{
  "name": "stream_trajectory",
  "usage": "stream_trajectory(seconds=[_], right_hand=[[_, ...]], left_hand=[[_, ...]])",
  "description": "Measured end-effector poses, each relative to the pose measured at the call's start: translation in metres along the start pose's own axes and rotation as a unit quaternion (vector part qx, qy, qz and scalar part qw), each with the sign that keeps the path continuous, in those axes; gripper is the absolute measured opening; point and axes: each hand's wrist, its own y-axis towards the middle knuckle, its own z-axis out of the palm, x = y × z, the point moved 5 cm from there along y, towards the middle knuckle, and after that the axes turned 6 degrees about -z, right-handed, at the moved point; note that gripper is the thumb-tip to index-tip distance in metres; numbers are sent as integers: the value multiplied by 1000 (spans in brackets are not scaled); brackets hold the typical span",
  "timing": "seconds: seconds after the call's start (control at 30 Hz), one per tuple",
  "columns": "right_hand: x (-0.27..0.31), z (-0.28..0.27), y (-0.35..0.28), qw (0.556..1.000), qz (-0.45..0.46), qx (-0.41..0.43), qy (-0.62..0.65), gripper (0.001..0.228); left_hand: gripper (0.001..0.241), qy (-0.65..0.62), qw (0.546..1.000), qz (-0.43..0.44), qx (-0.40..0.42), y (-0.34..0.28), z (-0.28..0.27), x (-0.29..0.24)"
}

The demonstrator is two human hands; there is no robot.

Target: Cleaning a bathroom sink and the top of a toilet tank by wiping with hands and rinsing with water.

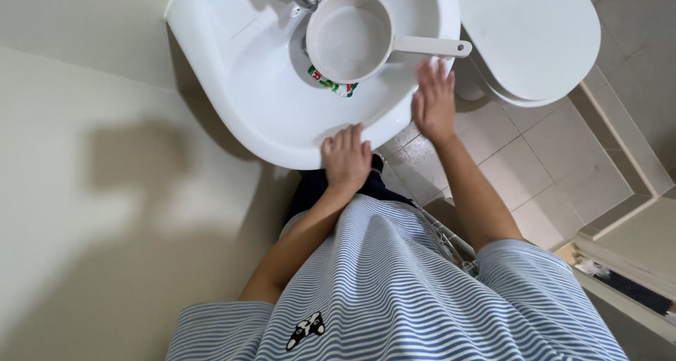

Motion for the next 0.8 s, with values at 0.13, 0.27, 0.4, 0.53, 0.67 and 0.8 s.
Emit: stream_trajectory(seconds=[0.13,0.27,0.4,0.53,0.67,0.8], right_hand=[[15,-3,7,996,47,-53,47,56],[70,8,-20,999,43,23,-3,58],[62,16,-37,995,-43,85,-25,56],[7,3,-15,996,-1,83,-23,55],[-15,8,-1,997,75,25,-20,60],[39,16,-12,998,29,40,-46,70]], left_hand=[[55,79,989,67,-107,5,-37,-30],[50,8,995,101,21,12,-30,1],[32,67,988,130,54,15,-17,65],[35,83,988,9,128,29,-45,102],[30,122,989,-84,14,24,-82,121],[76,-55,960,-144,-234,-11,-74,165]])
